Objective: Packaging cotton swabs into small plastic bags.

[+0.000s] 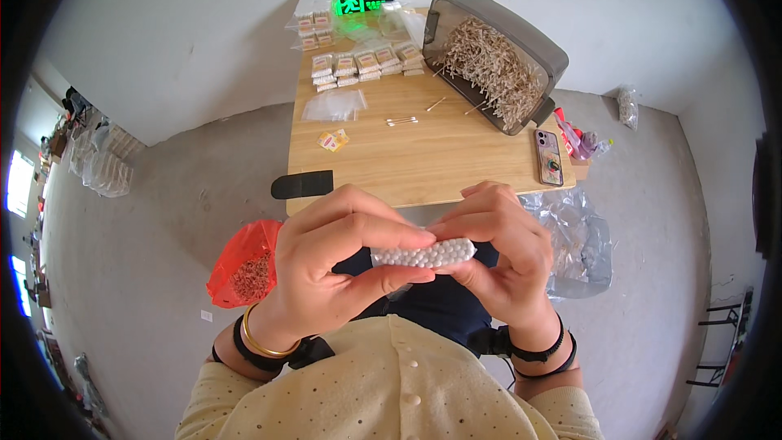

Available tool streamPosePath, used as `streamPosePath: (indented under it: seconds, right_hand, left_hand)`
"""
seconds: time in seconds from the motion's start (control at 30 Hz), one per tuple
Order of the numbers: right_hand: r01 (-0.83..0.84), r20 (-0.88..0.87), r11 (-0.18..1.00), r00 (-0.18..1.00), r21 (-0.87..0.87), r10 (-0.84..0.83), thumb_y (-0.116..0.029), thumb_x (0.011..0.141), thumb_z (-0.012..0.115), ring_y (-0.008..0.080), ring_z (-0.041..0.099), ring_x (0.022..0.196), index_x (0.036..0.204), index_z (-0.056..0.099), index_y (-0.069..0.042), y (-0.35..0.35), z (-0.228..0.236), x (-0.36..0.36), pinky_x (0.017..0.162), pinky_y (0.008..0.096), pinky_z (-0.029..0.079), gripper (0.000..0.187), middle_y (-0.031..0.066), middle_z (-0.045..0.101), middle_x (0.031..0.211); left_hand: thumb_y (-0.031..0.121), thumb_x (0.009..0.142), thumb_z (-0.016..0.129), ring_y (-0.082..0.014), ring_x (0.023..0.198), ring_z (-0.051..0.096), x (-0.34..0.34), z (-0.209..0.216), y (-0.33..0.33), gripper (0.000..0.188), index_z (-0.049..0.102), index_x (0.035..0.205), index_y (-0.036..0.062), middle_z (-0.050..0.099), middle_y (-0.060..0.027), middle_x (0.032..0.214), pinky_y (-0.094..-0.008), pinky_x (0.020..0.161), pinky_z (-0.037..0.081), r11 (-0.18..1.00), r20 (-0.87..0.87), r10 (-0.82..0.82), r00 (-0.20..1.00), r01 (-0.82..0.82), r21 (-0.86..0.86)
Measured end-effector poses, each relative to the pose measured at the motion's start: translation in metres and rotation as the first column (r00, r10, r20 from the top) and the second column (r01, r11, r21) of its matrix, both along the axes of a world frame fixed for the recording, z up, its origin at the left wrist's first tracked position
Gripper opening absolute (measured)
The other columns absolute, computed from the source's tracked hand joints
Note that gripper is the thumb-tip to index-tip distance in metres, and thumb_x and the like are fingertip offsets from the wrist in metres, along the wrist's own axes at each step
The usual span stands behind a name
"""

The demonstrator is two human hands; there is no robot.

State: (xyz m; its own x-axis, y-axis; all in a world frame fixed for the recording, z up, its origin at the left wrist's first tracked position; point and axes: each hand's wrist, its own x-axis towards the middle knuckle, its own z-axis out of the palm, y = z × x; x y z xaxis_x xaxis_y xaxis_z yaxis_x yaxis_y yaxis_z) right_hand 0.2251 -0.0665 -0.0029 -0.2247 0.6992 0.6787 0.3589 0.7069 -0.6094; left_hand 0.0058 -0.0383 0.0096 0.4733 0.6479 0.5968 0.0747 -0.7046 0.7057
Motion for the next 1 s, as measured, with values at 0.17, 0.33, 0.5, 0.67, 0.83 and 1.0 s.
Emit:
streamPosePath:
  seconds: [0.17,0.33,0.5,0.67,0.83,1.0]
  right_hand:
    - [-0.002,-0.069,0.995,0.998,-0.104,-0.005,-0.019,0.079,0.084,0.0259,0.067,0.088,0.102,0.075,-0.004,-0.001,0.001,-0.002,0.084,0.0374,0.049,0.03,0.0074,0.074,0.099]
    - [0.004,-0.046,1.0,0.999,0.022,-0.003,-0.015,0.079,0.083,0.0267,0.067,0.088,0.104,0.075,-0.004,0.001,-0.005,0.005,0.081,0.0366,0.049,0.028,0.0081,0.074,0.101]
    - [0.011,-0.069,0.998,0.998,0.057,-0.008,-0.011,0.08,0.082,0.0272,0.067,0.088,0.104,0.075,-0.004,0.001,-0.004,0.005,0.079,0.037,0.049,0.026,0.0089,0.074,0.1]
    - [-0.002,-0.089,1.0,0.996,0.031,0.005,-0.012,0.079,0.083,0.0275,0.067,0.089,0.103,0.075,-0.004,0.0,-0.006,0.009,0.082,0.0375,0.05,0.027,0.0097,0.075,0.1]
    - [0.009,-0.207,0.995,0.978,-0.103,-0.03,-0.011,0.076,0.086,0.0279,0.068,0.088,0.103,0.074,-0.004,-0.006,0.006,0.002,0.083,0.0383,0.052,0.03,0.0102,0.074,0.1]
    - [0.027,-0.064,0.995,0.998,0.091,-0.021,-0.005,0.074,0.086,0.0272,0.068,0.087,0.102,0.074,-0.003,-0.001,0.005,0.006,0.076,0.0356,0.054,0.03,0.0104,0.072,0.1]
  left_hand:
    - [0.012,0.077,0.09,-0.0173,0.085,0.069,0.002,-0.002,0.003,0.028,0.075,0.099,0.0026,0.07,-0.0099,0.095,-0.0283,0.077,0.057,0.994,-0.02,0.025,0.999,-0.023,0.107]
    - [0.01,0.078,0.089,-0.0187,0.087,0.07,0.006,0.006,-0.001,0.026,0.075,0.099,0.0024,0.071,-0.0107,0.096,-0.0294,0.078,0.057,0.995,-0.039,0.07,0.997,-0.067,0.07]
    - [0.012,0.079,0.089,-0.0194,0.088,0.071,0.009,0.003,0.003,0.027,0.075,0.1,0.002,0.071,-0.0119,0.1,-0.0288,0.076,0.057,0.989,-0.032,0.056,0.998,-0.051,0.142]
    - [0.014,0.079,0.089,-0.0194,0.087,0.071,0.009,0.004,0.008,0.027,0.074,0.099,0.0021,0.072,-0.0115,0.097,-0.0292,0.075,0.057,0.991,-0.046,0.045,0.998,-0.039,0.127]
    - [0.012,0.078,0.088,-0.0199,0.087,0.071,0.007,0.004,0.008,0.025,0.075,0.097,0.0038,0.072,-0.0104,0.096,-0.0306,0.073,0.056,0.99,-0.051,0.045,0.998,-0.038,0.133]
    - [0.006,0.073,0.087,-0.0219,0.083,0.072,0.017,0.002,0.009,0.033,0.075,0.104,0.0066,0.073,-0.0086,0.096,-0.0314,0.068,0.056,0.988,0.049,0.055,0.997,-0.061,0.144]
